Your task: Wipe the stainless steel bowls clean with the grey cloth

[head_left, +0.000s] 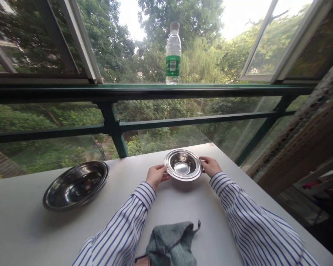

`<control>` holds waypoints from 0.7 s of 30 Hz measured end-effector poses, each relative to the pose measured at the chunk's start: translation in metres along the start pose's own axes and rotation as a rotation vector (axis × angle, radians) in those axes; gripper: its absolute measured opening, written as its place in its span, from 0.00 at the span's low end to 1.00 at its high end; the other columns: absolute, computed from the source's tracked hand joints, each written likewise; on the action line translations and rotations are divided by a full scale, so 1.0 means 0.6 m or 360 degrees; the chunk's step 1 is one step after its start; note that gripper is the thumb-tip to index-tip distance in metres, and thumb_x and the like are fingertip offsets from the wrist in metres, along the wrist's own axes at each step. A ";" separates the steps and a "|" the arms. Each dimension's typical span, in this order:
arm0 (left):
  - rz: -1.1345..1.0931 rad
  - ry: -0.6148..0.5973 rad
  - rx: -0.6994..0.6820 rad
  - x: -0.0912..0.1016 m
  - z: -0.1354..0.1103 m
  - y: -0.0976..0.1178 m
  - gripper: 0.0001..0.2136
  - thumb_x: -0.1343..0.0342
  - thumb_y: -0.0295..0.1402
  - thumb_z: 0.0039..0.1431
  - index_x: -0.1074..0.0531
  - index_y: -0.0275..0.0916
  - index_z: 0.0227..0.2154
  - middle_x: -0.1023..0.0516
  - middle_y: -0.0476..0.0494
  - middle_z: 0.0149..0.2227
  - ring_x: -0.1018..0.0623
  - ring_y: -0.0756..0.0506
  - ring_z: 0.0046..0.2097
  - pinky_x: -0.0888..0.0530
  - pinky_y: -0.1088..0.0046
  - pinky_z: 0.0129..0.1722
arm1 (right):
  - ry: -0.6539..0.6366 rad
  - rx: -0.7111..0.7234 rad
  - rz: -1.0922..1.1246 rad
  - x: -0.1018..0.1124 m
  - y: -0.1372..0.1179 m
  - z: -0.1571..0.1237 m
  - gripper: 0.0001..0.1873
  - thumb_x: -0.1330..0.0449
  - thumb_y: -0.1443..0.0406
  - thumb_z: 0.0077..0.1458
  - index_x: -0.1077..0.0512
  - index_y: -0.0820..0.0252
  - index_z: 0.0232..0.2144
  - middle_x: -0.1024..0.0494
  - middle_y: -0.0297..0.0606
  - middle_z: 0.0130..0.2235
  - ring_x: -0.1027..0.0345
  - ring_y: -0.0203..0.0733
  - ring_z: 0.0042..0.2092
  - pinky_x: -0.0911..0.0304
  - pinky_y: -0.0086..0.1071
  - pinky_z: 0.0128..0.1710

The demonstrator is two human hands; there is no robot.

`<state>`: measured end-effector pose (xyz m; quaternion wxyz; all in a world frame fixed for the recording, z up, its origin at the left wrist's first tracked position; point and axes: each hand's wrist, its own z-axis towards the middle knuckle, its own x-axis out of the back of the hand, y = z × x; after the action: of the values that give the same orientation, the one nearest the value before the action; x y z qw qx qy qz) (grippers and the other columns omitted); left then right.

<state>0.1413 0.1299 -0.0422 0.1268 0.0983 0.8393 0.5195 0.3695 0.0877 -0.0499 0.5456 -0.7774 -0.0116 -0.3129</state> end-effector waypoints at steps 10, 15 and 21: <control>0.0603 -0.0076 -0.0174 0.038 -0.056 0.002 0.20 0.45 0.35 0.54 0.32 0.29 0.48 0.24 0.36 0.40 0.25 0.49 0.31 0.29 0.75 0.29 | 0.0281 0.0478 -0.0251 0.020 -0.019 -0.083 0.18 0.46 0.66 0.55 0.34 0.62 0.49 0.30 0.46 0.48 0.34 0.44 0.46 0.38 0.38 0.48; 0.1113 -0.0315 -0.0256 0.094 -0.122 -0.015 0.18 0.42 0.40 0.46 0.24 0.32 0.38 0.22 0.43 0.26 0.26 0.47 0.26 0.31 0.73 0.30 | -0.0415 0.1263 -0.0451 0.001 -0.013 -0.225 0.19 0.45 0.61 0.54 0.31 0.58 0.48 0.25 0.44 0.43 0.31 0.44 0.44 0.35 0.37 0.45; 0.1435 -0.0419 -0.0342 0.115 -0.182 -0.046 0.19 0.45 0.43 0.48 0.23 0.36 0.39 0.19 0.40 0.34 0.23 0.43 0.36 0.32 0.73 0.37 | -0.0642 0.1664 -0.1034 -0.050 0.027 -0.326 0.29 0.40 0.60 0.49 0.37 0.47 0.55 0.35 0.41 0.57 0.40 0.52 0.55 0.41 0.44 0.51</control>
<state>0.0403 0.0458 -0.0281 0.0035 0.5038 0.6314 0.5895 0.2585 -0.0765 -0.0373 0.7168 -0.4097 -0.4993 -0.2628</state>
